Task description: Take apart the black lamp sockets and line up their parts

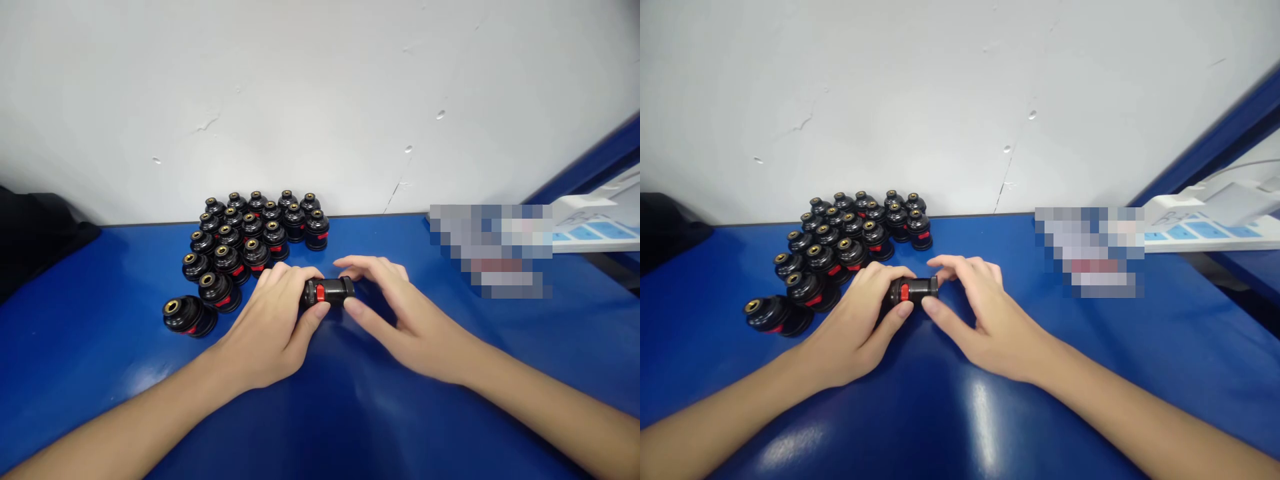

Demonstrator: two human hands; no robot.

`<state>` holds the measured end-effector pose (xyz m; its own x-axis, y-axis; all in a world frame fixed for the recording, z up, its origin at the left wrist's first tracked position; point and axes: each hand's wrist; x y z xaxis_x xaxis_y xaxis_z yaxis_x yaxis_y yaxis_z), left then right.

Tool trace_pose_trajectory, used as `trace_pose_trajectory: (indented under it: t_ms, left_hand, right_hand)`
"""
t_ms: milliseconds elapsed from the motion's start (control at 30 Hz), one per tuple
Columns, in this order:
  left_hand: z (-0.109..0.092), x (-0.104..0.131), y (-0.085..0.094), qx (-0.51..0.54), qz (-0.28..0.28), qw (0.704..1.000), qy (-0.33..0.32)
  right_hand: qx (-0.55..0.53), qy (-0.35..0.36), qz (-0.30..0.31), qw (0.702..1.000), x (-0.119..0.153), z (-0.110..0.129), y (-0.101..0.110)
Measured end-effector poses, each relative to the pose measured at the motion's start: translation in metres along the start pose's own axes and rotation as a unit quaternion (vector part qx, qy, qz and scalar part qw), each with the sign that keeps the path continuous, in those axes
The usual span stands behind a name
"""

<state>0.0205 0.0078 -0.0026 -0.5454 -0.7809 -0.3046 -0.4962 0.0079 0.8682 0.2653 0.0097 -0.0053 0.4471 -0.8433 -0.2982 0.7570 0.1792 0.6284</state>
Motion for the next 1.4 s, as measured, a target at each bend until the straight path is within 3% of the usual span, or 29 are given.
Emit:
trace_pose_trajectory:
  t_ms: [200, 567, 733, 867, 1000, 1167, 1400]
  left_hand:
    - [0.0008, -0.0012, -0.0010, -0.002, -0.001, 1.000, 0.002]
    - [0.0013, 0.0000, -0.0005, 0.000, 0.003, 1.000, 0.014]
    - [0.0013, -0.0001, -0.0011, 0.000, 0.007, 1.000, 0.016]
    - [0.0011, -0.0003, -0.0012, 0.002, 0.006, 1.000, 0.006]
    - [0.0010, -0.0007, -0.0009, 0.003, 0.009, 1.000, 0.018]
    - [0.0010, -0.0001, -0.0005, 0.004, 0.006, 1.000, 0.011]
    - [0.0024, 0.0007, -0.0010, 0.003, 0.004, 1.000, 0.001]
  right_hand:
    - [-0.005, 0.033, -0.006, 0.999, -0.0012, 0.0003, 0.0003]
    - [-0.007, -0.005, -0.019, 1.000, -0.0026, 0.0024, 0.0024]
    - [-0.026, 0.027, -0.033, 0.999, -0.0018, 0.0007, 0.0028]
    - [-0.024, -0.002, -0.037, 0.999, -0.0018, 0.0001, 0.0025]
    - [-0.066, 0.034, -0.035, 0.997, -0.0022, 0.0008, 0.0027]
    - [-0.054, -0.013, -0.037, 0.998, -0.0034, -0.0010, 0.0019]
    - [-0.042, 0.027, -0.041, 0.998, -0.0009, -0.0037, 0.0023]
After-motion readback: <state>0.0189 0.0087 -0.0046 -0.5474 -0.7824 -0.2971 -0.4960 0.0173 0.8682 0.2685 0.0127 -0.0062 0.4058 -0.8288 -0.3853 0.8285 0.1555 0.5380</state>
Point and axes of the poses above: each hand's wrist, its own x-axis away from the middle knuckle, its own y-axis out of the back of the hand, z = x × y, and after that the axes turned 8 degrees about -x, right-handed
